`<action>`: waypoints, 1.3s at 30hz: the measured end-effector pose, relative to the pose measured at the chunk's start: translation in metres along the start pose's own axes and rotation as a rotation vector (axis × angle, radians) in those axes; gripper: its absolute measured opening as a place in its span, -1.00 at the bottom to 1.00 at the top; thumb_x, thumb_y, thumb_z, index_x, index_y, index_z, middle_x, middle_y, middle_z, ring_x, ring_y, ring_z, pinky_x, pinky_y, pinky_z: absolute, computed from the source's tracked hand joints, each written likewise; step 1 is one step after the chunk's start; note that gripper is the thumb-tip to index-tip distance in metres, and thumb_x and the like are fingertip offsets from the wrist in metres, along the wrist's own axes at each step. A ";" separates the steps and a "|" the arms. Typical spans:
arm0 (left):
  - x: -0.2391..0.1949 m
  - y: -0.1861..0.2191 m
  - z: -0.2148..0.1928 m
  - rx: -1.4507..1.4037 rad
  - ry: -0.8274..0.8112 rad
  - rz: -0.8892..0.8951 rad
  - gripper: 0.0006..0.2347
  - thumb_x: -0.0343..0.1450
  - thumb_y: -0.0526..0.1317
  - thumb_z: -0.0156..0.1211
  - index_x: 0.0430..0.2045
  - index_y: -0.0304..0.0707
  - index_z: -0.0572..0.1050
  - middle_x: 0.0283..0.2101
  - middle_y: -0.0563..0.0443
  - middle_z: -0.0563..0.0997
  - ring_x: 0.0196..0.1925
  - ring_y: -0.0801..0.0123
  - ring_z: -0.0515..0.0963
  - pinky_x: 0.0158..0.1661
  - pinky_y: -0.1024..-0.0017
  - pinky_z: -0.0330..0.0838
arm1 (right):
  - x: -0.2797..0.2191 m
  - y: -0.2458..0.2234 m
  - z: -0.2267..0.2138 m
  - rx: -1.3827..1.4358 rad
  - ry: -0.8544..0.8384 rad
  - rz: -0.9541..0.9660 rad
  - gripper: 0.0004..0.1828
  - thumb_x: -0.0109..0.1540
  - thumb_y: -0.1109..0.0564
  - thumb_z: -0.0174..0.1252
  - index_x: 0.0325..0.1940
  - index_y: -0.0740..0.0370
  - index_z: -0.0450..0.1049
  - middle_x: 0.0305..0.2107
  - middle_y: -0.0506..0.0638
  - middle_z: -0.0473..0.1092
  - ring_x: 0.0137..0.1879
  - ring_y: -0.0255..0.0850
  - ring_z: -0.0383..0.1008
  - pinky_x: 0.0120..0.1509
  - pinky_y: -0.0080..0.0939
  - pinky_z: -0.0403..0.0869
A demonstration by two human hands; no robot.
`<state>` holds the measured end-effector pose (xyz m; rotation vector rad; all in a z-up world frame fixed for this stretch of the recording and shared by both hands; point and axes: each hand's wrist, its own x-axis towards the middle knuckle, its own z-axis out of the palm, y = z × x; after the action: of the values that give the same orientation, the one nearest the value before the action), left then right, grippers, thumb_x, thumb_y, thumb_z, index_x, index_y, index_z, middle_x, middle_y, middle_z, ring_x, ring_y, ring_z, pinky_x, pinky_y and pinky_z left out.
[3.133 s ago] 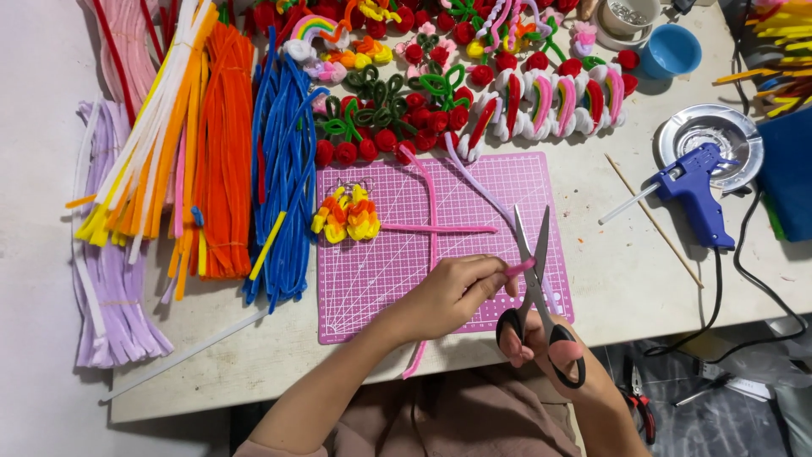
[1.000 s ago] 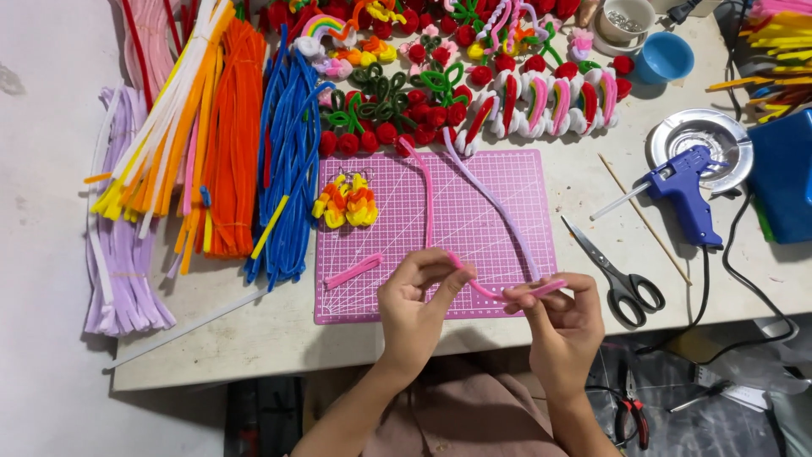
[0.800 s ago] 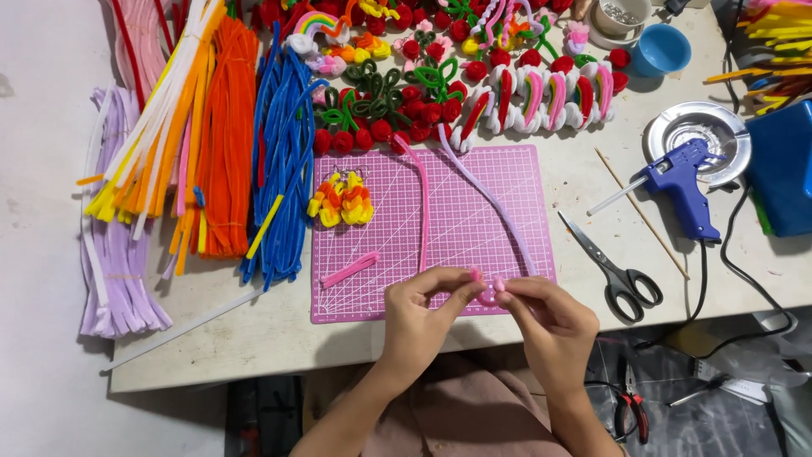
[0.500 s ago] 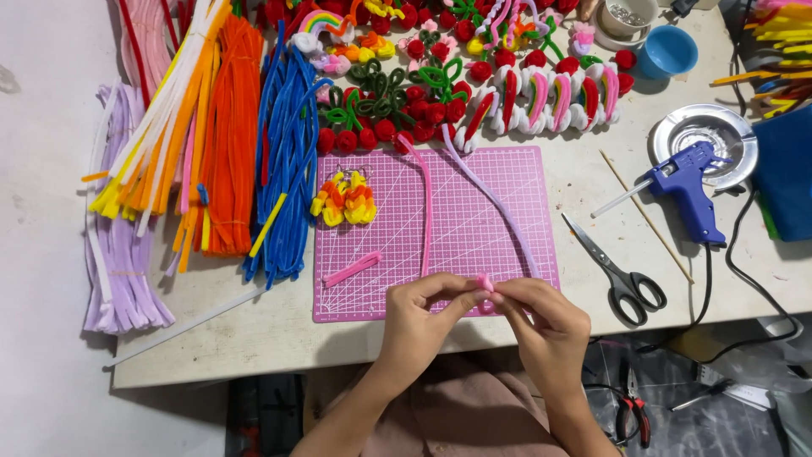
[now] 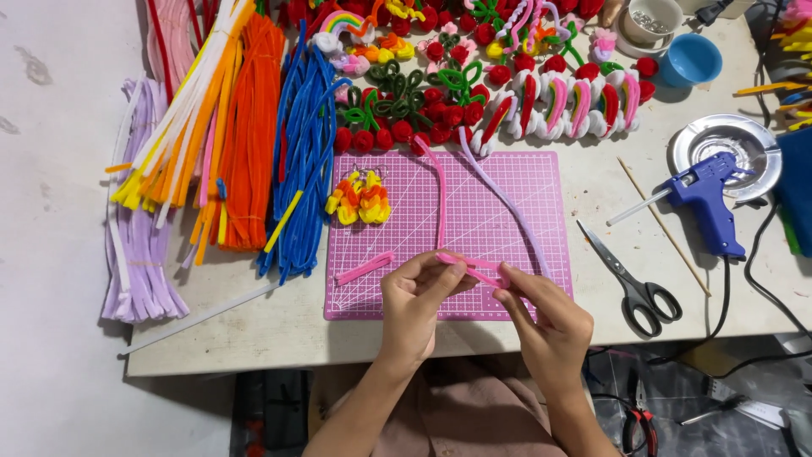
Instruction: The person is using colorful pipe cleaners to create small heart-shaped crafts, involving bending, assembling, and cutting the material.
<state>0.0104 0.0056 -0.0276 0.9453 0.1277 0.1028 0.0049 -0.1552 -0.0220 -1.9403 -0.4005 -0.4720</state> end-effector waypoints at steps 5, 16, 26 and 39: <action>-0.002 -0.003 0.003 -0.046 -0.018 -0.006 -0.91 0.40 -0.38 0.30 -0.28 -0.43 0.61 -0.29 -0.14 0.71 -0.22 0.16 0.74 -0.06 0.23 0.72 | 0.002 0.003 0.002 0.005 0.028 0.037 -0.71 0.24 0.23 0.28 0.04 0.37 0.55 -0.17 0.15 0.58 -0.08 -0.16 0.63 -0.02 -0.35 0.61; 0.007 0.014 -0.013 0.361 -0.121 0.035 -0.83 0.34 -0.38 0.40 -0.23 -0.44 0.64 -0.25 -0.25 0.73 -0.18 0.23 0.73 -0.16 0.35 0.66 | 0.023 0.012 -0.003 -0.080 0.118 -0.161 -0.92 0.23 0.38 0.30 -0.28 0.31 0.67 -0.46 0.02 0.56 -0.33 -0.13 0.60 -0.14 -0.21 0.57; 0.015 0.020 0.004 1.336 -0.662 0.541 -0.80 0.54 -0.14 0.02 -0.19 -0.27 0.53 -0.28 -0.10 0.62 -0.16 0.04 0.66 -0.06 0.13 0.48 | 0.026 0.004 -0.028 -0.178 -0.080 -0.179 -0.85 0.21 0.34 0.30 -0.18 0.20 0.67 -0.39 -0.02 0.58 -0.28 -0.06 0.62 -0.13 -0.13 0.57; 0.044 0.041 -0.025 0.638 -0.176 -0.048 -0.67 0.54 -0.02 -0.08 0.03 -0.24 0.46 -0.40 0.10 0.51 -0.37 0.49 0.48 -0.30 0.57 0.38 | -0.041 0.100 -0.148 -0.841 -0.030 0.191 -0.56 0.34 0.16 0.32 0.21 0.54 0.54 0.06 0.35 0.50 0.04 0.13 0.53 0.20 0.10 0.50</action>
<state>0.0483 0.0556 -0.0115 1.5816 0.0165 -0.0725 -0.0042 -0.3330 -0.0660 -2.7646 -0.0120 -0.5340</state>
